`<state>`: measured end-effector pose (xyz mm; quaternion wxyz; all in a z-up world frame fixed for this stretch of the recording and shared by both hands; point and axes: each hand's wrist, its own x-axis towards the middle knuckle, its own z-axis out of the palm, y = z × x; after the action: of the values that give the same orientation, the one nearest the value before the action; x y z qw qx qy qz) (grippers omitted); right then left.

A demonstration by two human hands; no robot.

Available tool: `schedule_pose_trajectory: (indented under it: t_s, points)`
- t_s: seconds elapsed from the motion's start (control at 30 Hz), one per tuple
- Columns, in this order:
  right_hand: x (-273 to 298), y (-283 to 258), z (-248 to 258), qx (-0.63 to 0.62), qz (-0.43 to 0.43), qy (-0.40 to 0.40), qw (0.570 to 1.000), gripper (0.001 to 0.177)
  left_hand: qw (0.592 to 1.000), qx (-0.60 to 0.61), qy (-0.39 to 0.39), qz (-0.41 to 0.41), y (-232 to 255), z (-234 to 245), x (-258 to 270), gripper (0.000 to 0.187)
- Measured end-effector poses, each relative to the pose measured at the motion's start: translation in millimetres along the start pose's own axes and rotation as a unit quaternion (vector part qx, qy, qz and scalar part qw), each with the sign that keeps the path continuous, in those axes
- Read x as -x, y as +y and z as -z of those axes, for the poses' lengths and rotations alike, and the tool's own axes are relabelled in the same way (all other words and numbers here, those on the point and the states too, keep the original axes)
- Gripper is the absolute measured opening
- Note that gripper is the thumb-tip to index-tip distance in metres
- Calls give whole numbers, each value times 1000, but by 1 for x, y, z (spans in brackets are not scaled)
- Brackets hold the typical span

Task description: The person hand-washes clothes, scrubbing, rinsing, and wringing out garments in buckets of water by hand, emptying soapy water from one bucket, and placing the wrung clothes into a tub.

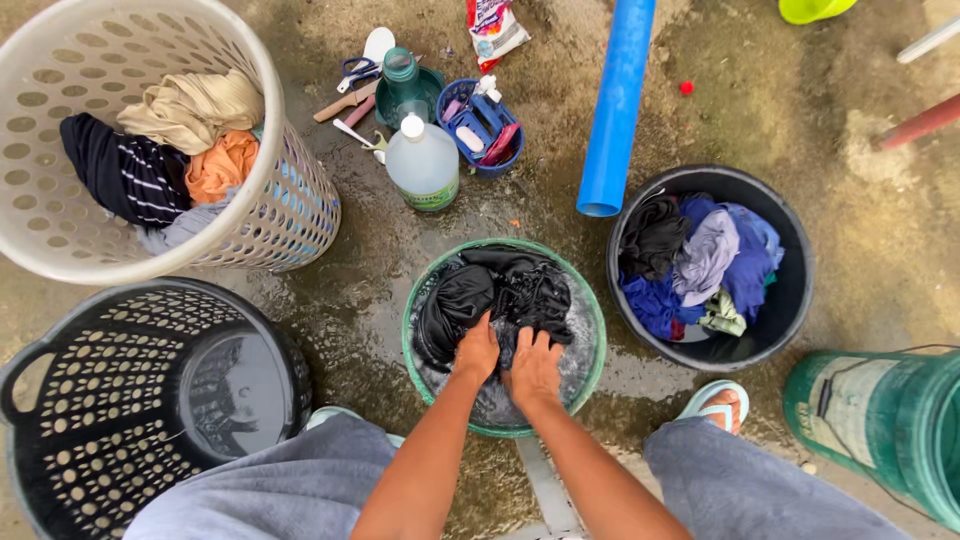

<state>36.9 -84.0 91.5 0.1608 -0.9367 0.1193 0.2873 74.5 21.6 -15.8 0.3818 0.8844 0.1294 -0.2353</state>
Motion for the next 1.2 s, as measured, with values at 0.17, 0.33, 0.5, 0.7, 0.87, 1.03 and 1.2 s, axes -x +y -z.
schedule_pose_trajectory:
  t_s: [0.17, 0.33, 0.5, 0.7, 0.87, 1.03, 1.2]
  points:
    - [-49, 32, -13, 53, 9, 22, 998, 67, 996, -49, -72, 34, -36, -16, -19, 70]
    - [-57, 73, 8, -122, 18, -23, 992, 44, 996, -43, -49, -53, -52, -9, -24, 65]
    - [-9, 110, 104, -351, 44, -71, 933, 24, 995, -32, 19, -92, -11, 99, 27, 45]
    - [64, 93, 175, -501, 145, -8, 853, 16, 986, 100, 106, -86, 76, 258, 120, 32]
    - [137, 14, 283, -541, 276, 108, 787, 15, 941, 299, 78, -139, 196, 362, 210, 22]
    - [238, -76, 388, -561, 449, 171, 675, 18, 809, 478, -30, -342, 307, 412, 285, 20]
    - [276, -98, 405, -293, 548, 291, 727, 117, 809, 457, -29, -368, 332, 388, 278, 22]
